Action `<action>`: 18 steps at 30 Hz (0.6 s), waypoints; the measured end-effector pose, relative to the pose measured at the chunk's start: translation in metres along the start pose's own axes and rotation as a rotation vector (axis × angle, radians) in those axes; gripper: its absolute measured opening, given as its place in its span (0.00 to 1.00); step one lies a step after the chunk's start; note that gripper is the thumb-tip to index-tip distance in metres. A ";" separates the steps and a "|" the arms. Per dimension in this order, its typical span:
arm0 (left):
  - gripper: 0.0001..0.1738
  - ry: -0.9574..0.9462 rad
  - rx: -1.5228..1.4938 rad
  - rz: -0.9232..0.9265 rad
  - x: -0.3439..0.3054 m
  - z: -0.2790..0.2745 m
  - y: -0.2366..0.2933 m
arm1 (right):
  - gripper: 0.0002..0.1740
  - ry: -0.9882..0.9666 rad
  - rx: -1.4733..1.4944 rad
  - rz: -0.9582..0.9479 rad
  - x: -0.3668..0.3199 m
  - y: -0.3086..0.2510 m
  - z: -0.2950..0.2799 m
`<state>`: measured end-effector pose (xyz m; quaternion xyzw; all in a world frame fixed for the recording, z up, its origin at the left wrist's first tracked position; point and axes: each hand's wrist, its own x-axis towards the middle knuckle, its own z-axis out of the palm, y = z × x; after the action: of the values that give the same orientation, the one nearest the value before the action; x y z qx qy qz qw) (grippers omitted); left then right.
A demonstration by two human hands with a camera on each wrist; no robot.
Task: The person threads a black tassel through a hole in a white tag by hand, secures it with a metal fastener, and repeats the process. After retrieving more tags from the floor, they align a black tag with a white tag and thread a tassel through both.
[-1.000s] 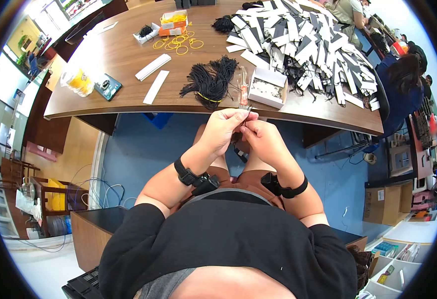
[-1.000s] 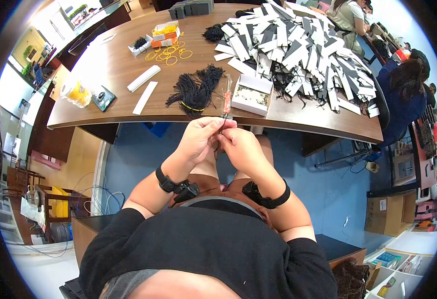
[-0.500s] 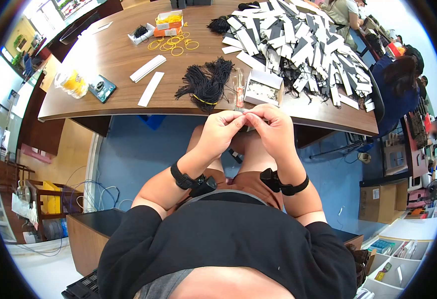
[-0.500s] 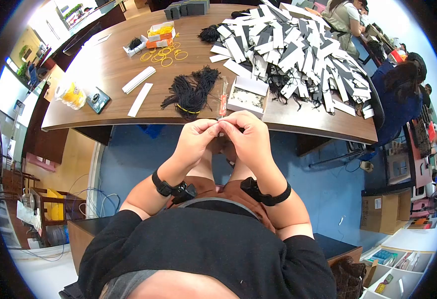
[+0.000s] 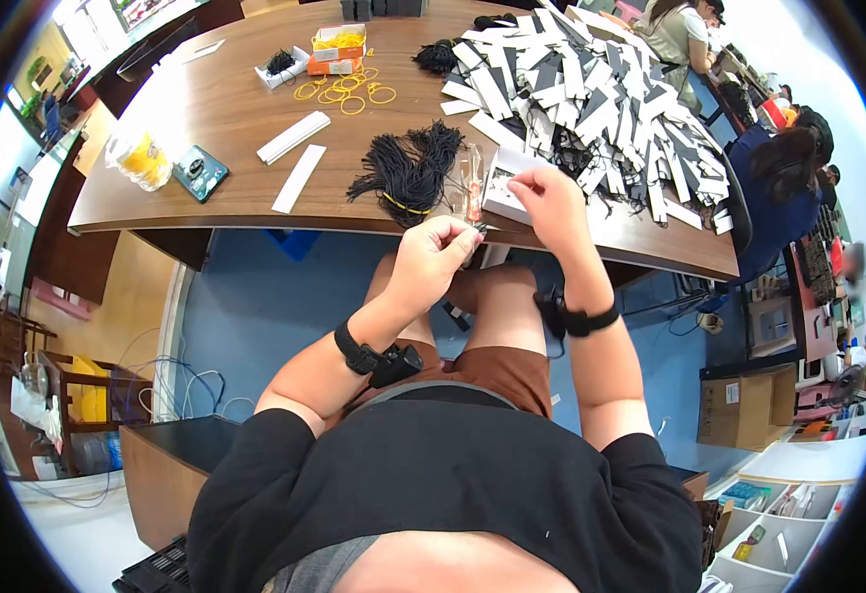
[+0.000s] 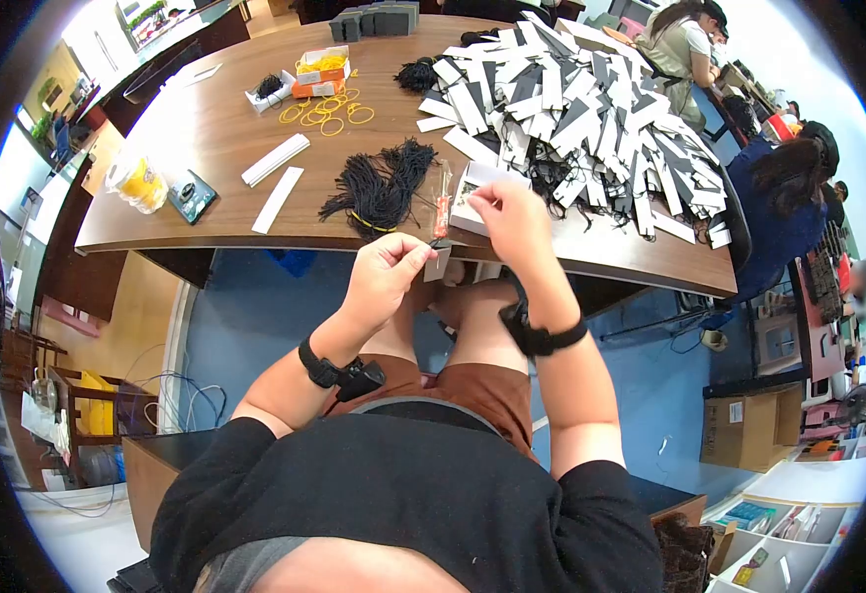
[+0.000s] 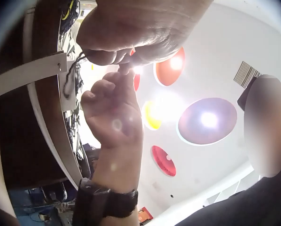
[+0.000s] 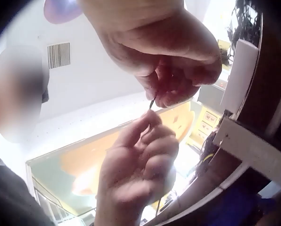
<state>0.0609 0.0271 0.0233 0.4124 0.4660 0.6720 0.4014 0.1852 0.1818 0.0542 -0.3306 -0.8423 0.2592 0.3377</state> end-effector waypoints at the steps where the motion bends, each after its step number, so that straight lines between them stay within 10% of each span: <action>1: 0.09 0.004 0.010 0.020 0.001 0.000 0.000 | 0.08 -0.048 -0.158 -0.025 0.011 0.005 -0.001; 11: 0.10 0.064 0.217 0.077 -0.001 -0.012 -0.010 | 0.06 -0.284 -0.611 -0.114 0.034 0.031 0.022; 18: 0.09 0.132 0.131 0.153 -0.002 -0.007 -0.010 | 0.03 0.156 0.118 -0.231 0.001 -0.010 0.004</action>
<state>0.0568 0.0259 0.0123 0.4268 0.5015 0.6945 0.2899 0.1781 0.1747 0.0589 -0.2302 -0.8292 0.2415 0.4484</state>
